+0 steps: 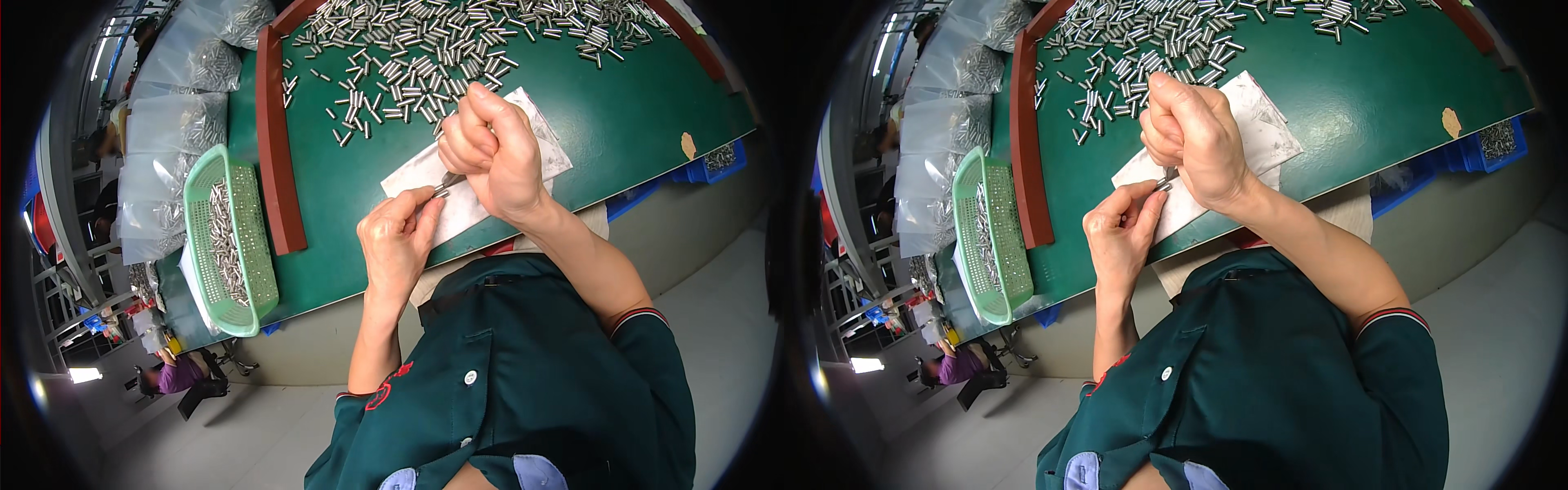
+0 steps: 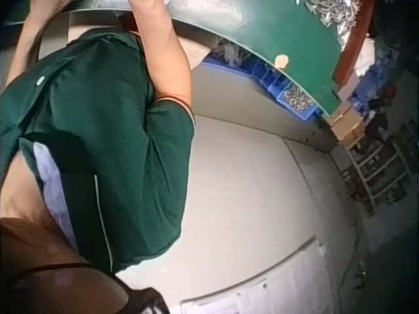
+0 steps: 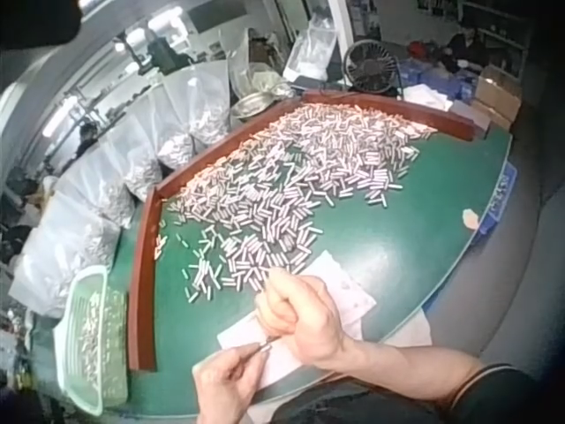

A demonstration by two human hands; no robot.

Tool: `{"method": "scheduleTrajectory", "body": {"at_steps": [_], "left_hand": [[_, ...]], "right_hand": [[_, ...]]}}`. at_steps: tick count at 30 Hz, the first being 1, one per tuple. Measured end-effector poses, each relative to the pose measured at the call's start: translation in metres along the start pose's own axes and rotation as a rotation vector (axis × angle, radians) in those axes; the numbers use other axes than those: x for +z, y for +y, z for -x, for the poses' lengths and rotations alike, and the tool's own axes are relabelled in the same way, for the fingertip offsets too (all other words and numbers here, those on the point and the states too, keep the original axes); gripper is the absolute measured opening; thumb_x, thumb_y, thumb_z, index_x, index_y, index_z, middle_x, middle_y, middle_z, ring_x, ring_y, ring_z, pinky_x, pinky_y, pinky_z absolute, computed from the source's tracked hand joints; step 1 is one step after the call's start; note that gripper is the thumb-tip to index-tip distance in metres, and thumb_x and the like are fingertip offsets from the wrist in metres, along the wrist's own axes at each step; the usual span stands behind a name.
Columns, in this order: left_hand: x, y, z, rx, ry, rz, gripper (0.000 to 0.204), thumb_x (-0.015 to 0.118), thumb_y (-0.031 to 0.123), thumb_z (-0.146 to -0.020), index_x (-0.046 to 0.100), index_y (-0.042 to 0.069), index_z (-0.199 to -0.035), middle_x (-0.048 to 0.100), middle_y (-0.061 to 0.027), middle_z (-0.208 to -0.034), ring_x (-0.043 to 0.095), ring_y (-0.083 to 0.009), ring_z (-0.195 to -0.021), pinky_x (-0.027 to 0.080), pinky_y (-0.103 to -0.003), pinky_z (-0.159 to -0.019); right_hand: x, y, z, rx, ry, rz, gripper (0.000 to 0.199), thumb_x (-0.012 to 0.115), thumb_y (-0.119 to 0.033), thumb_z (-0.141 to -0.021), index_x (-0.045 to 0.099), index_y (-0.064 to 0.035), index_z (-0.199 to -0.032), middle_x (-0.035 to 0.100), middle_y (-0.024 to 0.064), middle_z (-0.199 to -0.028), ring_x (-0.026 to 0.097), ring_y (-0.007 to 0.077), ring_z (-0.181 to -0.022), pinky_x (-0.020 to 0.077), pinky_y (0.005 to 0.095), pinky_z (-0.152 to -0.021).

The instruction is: The recorder is using a tool to inspect or clean small metal pins or electronic components on a workbench.

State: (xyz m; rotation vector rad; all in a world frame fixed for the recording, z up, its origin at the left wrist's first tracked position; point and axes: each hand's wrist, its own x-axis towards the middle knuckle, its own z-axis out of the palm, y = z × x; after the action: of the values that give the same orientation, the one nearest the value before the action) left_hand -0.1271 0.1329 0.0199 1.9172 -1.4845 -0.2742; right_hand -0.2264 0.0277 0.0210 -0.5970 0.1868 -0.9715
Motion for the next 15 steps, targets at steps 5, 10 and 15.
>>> {"method": "scheduleTrajectory", "body": {"at_steps": [5, 10, 15], "left_hand": [[-0.0024, -0.0007, -0.0002, 0.006, -0.006, -0.006, 0.013, 0.069, 0.003, -0.064, 0.063, 0.003, -0.075, 0.046, -0.006, -0.047, 0.043, -0.0166, -0.042, 0.036, -0.028, -0.043], [-0.0025, -0.0014, -0.0026, 0.032, -0.018, -0.007, 0.013, 0.069, 0.004, -0.064, 0.063, 0.003, -0.076, 0.05, -0.0076, -0.05, 0.048, -0.0189, -0.045, 0.039, -0.029, -0.045], [-0.0022, -0.0019, -0.0019, 0.023, -0.014, -0.003, 0.013, 0.069, 0.004, -0.064, 0.063, 0.003, -0.075, 0.05, -0.0076, -0.05, 0.048, -0.02, -0.045, 0.039, -0.03, -0.046]], "right_hand": [[0.0022, 0.0002, -0.0006, 0.01, -0.006, -0.006, 0.042, 0.037, -0.024, -0.09, 0.028, -0.0108, -0.052, 0.026, -0.0041, -0.043, 0.018, 0.0048, -0.04, 0.0159, 0.0218, -0.039], [0.0041, -0.002, -0.0026, 0.039, -0.006, 0.102, 0.043, 0.029, -0.025, -0.092, 0.027, -0.0132, -0.05, 0.025, -0.0032, -0.041, 0.015, 0.0072, -0.039, 0.0162, 0.0238, -0.039], [0.0033, -0.0027, -0.0019, 0.056, 0.018, 0.072, 0.043, 0.029, -0.027, -0.091, 0.027, -0.0138, -0.05, 0.025, -0.0035, -0.041, 0.015, 0.0074, -0.039, 0.0164, 0.0238, -0.04]]}}
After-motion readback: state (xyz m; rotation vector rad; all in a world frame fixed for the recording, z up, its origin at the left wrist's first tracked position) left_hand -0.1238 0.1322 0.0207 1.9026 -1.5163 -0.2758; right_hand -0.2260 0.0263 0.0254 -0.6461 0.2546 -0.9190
